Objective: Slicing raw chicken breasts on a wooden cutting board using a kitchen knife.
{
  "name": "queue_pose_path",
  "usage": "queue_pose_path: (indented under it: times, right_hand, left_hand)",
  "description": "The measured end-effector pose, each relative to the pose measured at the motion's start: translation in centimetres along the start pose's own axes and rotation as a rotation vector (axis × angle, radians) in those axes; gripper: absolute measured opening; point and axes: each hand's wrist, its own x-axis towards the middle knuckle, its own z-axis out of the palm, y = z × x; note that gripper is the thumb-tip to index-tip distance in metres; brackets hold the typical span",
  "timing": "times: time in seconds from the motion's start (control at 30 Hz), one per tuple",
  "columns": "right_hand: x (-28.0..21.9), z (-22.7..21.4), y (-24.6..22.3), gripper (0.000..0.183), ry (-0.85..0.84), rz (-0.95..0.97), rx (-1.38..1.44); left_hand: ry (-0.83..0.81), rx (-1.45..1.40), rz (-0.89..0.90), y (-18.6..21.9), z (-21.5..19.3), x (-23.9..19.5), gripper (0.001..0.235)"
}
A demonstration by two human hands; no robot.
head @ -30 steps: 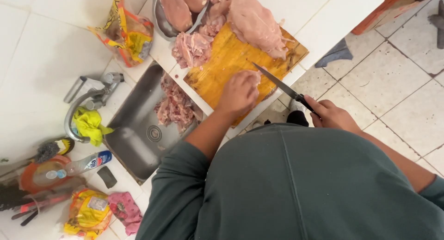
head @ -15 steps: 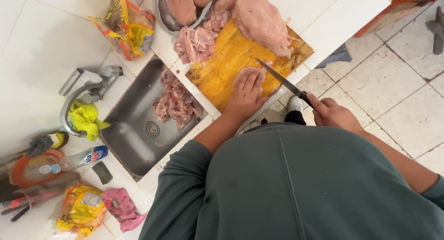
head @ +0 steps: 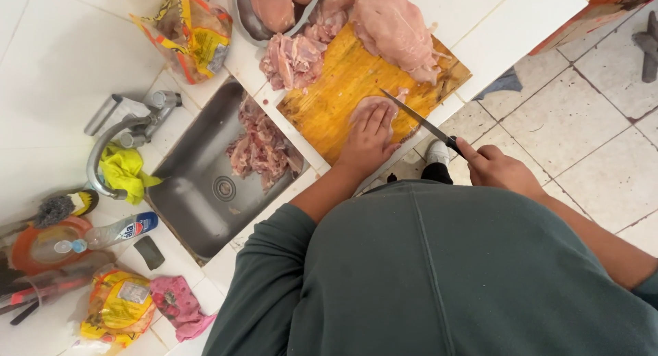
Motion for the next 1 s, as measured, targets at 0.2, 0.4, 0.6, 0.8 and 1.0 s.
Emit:
queue_pose_path:
  times: [0.2, 0.4, 0.6, 0.8, 1.0]
  right_hand:
    - [1.0, 1.4, -0.3, 0.066, -0.098, 0.006, 0.065]
    - [6.3, 2.7, -2.1, 0.070, -0.033, -0.151, 0.067]
    - [-0.4, -1.2, 0.2, 0.073, -0.171, -0.043, 0.109]
    - [-4.8, -2.7, 4.5, 0.070, -0.038, -0.114, 0.108]
    - [-5.2, -3.1, 5.6, 0.058, 0.143, -0.082, 0.392]
  left_hand:
    - [-0.050, 0.023, 0.008, -0.1, -0.2, 0.1, 0.075]
    - [-0.092, -0.010, 0.002, 0.2, -1.1, 0.5, 0.075]
    - [-0.113, -0.072, -0.099, -0.1, -1.1, 0.7, 0.073]
    - [-0.162, -0.214, -0.333, 1.8, -5.8, 6.8, 0.036]
    - [-0.367, 0.050, -0.298, 0.1, 2.5, 8.1, 0.026]
